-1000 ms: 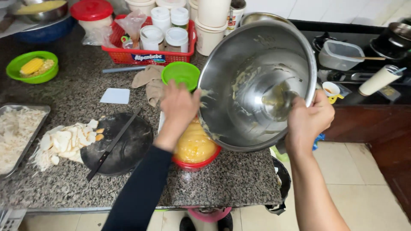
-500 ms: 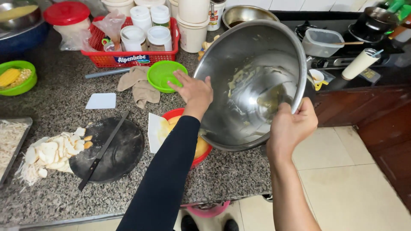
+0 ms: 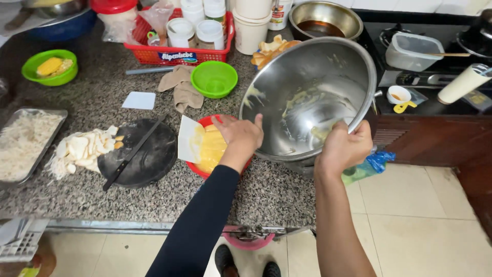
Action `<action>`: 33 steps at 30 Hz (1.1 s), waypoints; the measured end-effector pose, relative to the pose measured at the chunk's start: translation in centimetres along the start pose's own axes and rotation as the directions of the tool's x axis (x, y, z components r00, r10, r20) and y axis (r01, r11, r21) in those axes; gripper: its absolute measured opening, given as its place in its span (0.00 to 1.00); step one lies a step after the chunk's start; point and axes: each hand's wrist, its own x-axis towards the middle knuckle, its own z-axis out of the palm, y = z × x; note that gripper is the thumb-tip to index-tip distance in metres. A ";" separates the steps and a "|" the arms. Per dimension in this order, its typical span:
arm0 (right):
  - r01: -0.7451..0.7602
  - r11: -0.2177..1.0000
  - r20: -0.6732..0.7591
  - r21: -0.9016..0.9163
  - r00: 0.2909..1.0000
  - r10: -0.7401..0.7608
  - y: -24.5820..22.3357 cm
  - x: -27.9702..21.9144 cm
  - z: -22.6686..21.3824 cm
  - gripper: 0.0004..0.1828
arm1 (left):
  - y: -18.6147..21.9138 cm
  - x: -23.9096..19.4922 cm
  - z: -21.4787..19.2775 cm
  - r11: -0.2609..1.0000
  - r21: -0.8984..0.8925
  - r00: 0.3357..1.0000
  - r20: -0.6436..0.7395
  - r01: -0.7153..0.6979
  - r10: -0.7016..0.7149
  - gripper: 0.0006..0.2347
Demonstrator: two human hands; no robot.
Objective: Scrape batter from a large mixing bowl into a smaller container using a plastic scraper and then clean the mixing bowl with a sponge.
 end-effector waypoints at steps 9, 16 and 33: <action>-0.132 0.977 -0.011 0.168 0.991 0.135 5.8 3.3 -0.8 0.13 | -5.0 -4.1 -2.8 0.966 -0.257 0.998 0.033 -0.042 0.052 0.39; -0.290 0.933 0.034 0.211 0.957 0.289 7.2 5.3 -2.5 0.12 | -10.7 -6.6 3.5 0.972 -0.107 0.928 -0.335 -0.210 0.163 0.31; -0.579 0.814 0.370 0.051 0.768 0.523 9.7 6.5 -7.4 0.08 | -13.2 -11.6 6.7 0.968 0.095 0.875 -0.413 -0.233 0.251 0.28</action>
